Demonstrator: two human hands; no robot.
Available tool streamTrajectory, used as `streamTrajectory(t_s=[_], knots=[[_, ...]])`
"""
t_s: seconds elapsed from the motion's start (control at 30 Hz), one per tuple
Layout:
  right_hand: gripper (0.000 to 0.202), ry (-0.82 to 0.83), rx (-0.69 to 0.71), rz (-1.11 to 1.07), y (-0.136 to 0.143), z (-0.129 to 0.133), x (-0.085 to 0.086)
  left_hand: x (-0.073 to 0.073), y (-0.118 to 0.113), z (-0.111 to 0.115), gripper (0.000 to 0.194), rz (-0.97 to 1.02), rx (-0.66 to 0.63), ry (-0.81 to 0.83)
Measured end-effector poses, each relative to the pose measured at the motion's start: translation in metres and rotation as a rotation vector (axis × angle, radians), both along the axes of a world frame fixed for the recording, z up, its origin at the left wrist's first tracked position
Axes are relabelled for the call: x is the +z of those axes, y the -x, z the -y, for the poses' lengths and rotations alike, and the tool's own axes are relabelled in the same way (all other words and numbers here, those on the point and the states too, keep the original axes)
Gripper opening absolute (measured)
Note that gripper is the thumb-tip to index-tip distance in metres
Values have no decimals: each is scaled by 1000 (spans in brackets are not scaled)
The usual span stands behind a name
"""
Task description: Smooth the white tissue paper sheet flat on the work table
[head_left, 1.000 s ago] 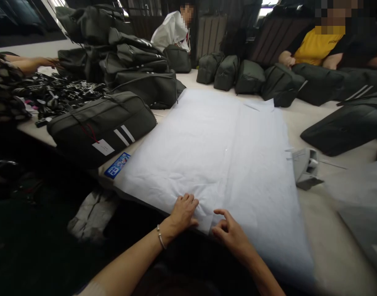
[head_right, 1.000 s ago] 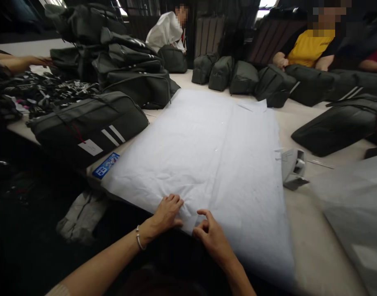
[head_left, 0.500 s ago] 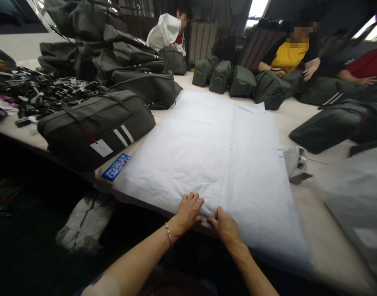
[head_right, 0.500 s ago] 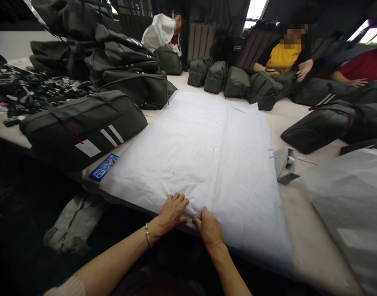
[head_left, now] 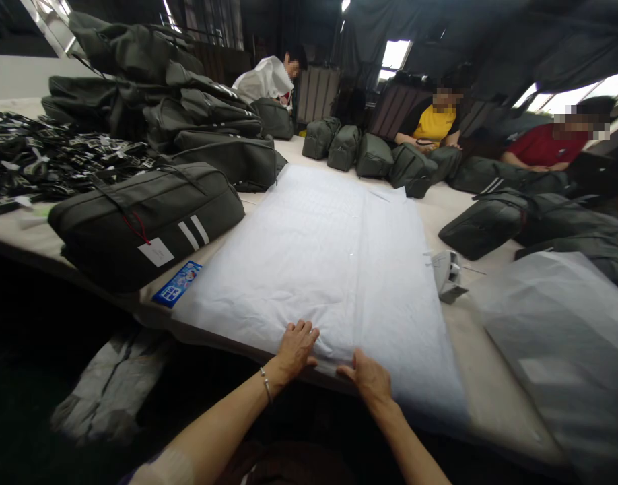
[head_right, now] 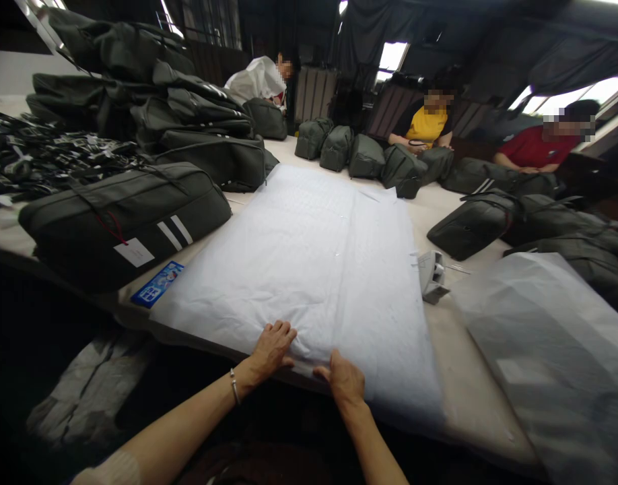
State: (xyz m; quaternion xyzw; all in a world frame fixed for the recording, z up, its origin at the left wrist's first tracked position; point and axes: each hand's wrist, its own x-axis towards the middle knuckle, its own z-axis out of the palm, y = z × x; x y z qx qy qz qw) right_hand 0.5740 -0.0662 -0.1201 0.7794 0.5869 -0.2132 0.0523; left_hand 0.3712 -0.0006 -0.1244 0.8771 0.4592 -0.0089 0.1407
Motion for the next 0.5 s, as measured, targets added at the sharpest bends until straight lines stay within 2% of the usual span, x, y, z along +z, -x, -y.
streamTrajectory(t_s=[0.1, 0.2, 0.27, 0.37, 0.43, 0.5], knots=[[27, -53, -64, -51, -6, 4, -1, 5, -1, 1, 58, -16, 5, 4], [29, -167, -189, -121, -44, -5, 11, 8, -2, -1, 56, -27, 22, 12], [32, -279, -314, -152, -96, -19, 29, 7, -1, -4, 59, -41, 35, 56], [35, -466, -539, -163, -200, -51, 63, 0, 3, -11, 64, -64, 61, 156], [30, -551, -690, -170, -270, -80, 78, -13, 11, -15, 62, -68, 80, 208], [26, -601, -796, -222, -327, -112, 79, -35, 23, -18, 59, -58, 93, 229]])
